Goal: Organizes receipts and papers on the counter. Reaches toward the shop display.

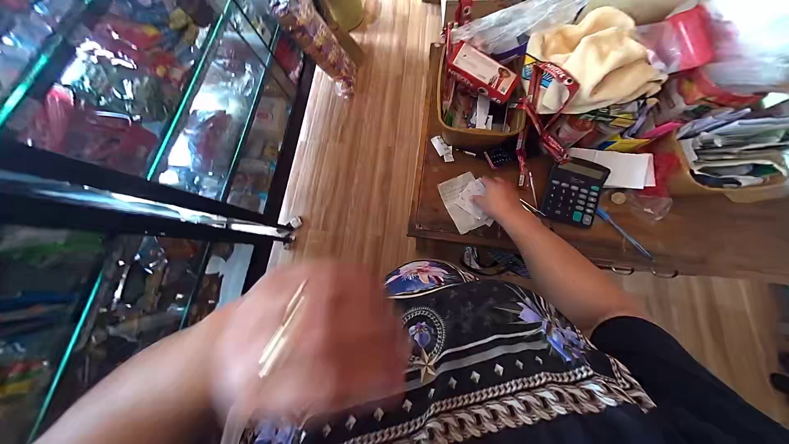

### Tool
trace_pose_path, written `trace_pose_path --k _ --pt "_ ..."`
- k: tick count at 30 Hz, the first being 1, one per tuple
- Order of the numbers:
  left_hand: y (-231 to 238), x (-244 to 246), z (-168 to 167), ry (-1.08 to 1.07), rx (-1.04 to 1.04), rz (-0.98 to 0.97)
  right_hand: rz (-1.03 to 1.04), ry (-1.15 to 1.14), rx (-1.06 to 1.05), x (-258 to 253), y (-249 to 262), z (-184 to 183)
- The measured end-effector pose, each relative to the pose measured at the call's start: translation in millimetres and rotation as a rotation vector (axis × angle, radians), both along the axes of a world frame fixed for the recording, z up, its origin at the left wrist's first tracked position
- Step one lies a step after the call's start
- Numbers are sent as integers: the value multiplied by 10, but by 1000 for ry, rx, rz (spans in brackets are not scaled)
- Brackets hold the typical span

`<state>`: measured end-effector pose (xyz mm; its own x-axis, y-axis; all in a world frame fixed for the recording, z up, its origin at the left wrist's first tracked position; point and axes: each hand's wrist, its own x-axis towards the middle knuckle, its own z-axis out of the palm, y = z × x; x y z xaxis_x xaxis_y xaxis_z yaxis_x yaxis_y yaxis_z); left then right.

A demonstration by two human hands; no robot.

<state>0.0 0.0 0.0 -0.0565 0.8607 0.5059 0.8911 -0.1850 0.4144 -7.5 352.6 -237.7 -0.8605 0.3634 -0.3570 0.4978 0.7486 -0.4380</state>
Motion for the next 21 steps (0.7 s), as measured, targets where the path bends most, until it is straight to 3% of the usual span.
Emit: trace_pose_path --k 2,4,7,9,12,16,21 --pt "388 -250 -741 32 -30 293 -4 -39 17 -7 -11 5" --pt "717 -401 -1309 -272 -331 446 -35 -65 7 27 -1 -24" --pt "1177 -464 -1839 -740 -732 505 -123 -114 -76 79 5 -52" --pt "1424 -459 -2099 -791 -830 481 -179 -134 -124 114 -2 -47" --pt "1720 -496 -2326 -699 -879 510 -231 -125 -162 204 -15 -67" --pt "2001 -590 -2392 -581 -994 602 -308 -55 -241 350 6 -126" --pt "2122 -656 -2391 -562 -989 606 -487 163 -558 520 10 -305"
